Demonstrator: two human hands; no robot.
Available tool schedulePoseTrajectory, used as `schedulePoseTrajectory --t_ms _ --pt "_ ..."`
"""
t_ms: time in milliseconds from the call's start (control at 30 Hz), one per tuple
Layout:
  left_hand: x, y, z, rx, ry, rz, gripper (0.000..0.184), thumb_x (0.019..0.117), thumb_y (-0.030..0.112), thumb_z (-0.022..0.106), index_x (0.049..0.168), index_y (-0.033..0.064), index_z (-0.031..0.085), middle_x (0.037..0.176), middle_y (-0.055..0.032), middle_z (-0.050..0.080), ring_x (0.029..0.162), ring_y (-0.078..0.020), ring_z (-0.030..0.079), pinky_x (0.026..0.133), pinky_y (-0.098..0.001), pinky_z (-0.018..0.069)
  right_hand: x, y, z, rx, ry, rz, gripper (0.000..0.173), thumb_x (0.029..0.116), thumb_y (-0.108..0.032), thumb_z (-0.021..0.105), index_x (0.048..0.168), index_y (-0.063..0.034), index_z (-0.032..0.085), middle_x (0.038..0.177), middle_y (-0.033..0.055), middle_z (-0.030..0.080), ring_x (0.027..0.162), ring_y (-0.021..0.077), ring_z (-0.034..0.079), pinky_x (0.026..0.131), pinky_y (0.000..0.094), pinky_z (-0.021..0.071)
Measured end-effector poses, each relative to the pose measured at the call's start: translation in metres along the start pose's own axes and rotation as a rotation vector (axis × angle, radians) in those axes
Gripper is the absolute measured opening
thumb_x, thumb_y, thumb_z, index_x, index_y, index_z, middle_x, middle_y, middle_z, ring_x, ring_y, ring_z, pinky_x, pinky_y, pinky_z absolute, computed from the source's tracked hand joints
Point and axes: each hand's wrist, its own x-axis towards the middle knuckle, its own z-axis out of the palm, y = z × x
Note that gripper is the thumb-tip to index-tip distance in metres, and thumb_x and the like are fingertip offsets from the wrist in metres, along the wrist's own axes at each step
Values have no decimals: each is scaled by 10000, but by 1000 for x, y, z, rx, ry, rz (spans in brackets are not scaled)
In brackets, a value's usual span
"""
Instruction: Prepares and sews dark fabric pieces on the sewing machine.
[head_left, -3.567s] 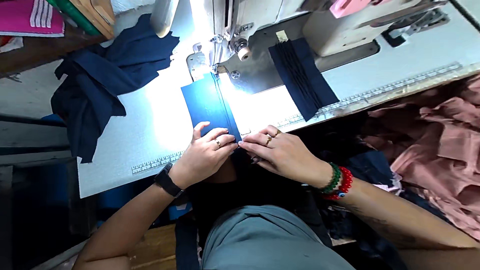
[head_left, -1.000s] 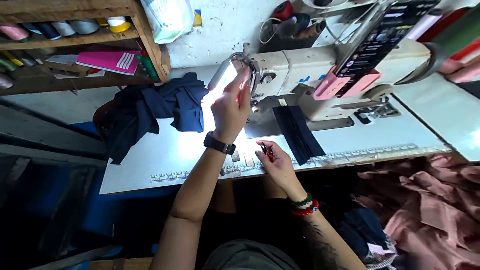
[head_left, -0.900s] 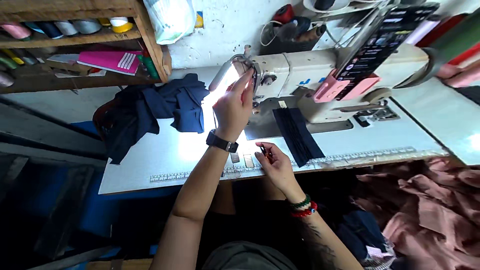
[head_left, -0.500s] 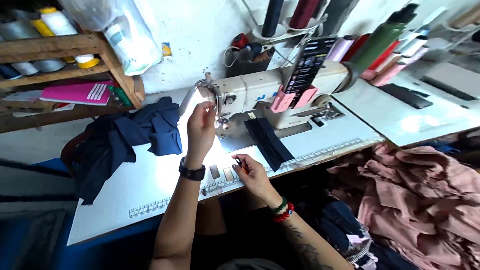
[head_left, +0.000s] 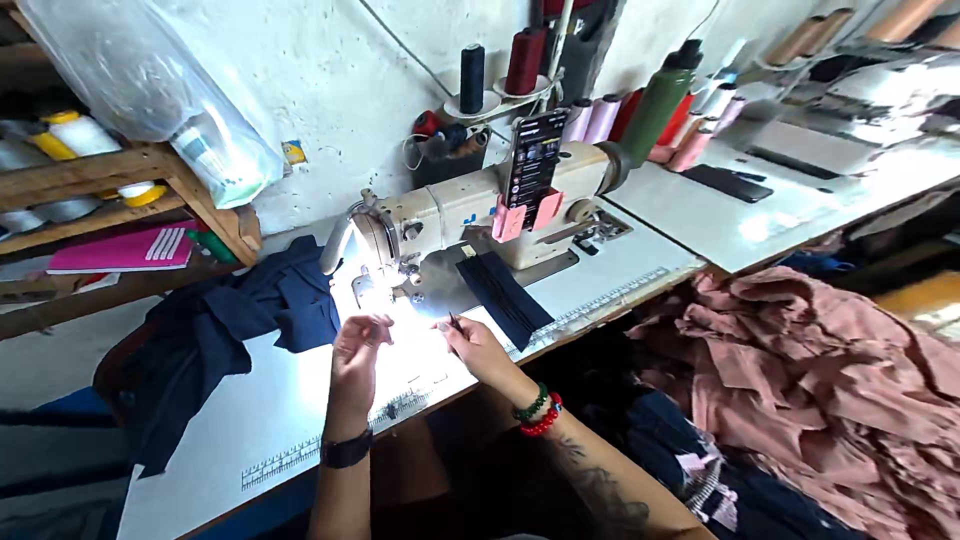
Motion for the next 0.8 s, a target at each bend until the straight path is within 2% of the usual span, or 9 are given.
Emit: schedulePoseTrajectory --t_ms 133,267,300,367,467,600,667,733,800 --pt "-49 -12 16 180 -322 -393 157 1042 157 530 1040 105 678 907 76 671 754 7 588 710 -191 510 20 -53 1 145 -83 -93 373 1105 -174 389 1372 -38 611 1090 37 740 648 27 583 594 206 494" --pt "-75 -13 14 173 -697 -439 151 1054 191 551 1056 81 655 928 66 650 694 44 526 619 -141 446 30 -75 9 245 -45 -170 386 1070 -101 444 1426 -54 585 884 15 668 619 10 503 569 170 424" --pt "-76 -9 11 167 -717 -435 154 1056 197 555 1064 78 652 929 61 659 705 42 539 630 -144 457 30 -72 11 167 -37 -214 389 1042 -77 460 1398 -50 614 938 19 682 663 -7 513 615 164 444" --pt "-72 3 7 243 -574 -393 163 1050 220 571 1062 90 668 897 74 695 730 37 604 666 -157 513 26 -57 16 -18 -49 -243 384 995 -70 482 1326 -52 677 817 -7 635 618 -17 460 587 173 412" --pt "-42 19 15 429 -34 -217 157 1031 145 537 1040 59 667 895 57 679 806 -24 637 758 -226 551 12 -28 14 -228 -230 -158 362 986 -124 485 1263 -87 716 709 2 596 582 59 468 574 268 426" --pt "14 22 16 232 150 -168 345 1042 92 466 1360 -33 517 1273 -126 661 1154 -185 656 1020 -387 533 -11 4 12 -388 -410 -98 401 990 -141 497 1343 -141 689 848 72 700 677 159 597 674 391 520" --pt "31 16 21 10 157 -239 341 1055 120 443 1363 27 557 1159 -101 707 966 -162 703 887 -342 584 -17 9 10 -390 -413 -73 395 998 -162 498 1342 -158 690 837 49 686 662 135 569 663 365 504" --pt "44 4 31 -66 323 -269 190 1056 132 510 1185 86 642 906 -3 665 688 -61 589 639 -215 513 -21 14 8 -344 -374 -89 390 987 -155 501 1323 -143 699 782 34 653 610 113 519 607 339 472" --pt "52 -12 35 -130 467 -231 96 1007 82 573 1059 121 645 809 31 619 595 -26 512 541 -172 451 -22 20 10 -285 -302 -114 373 976 -135 500 1279 -128 718 825 32 686 626 91 541 616 319 484"
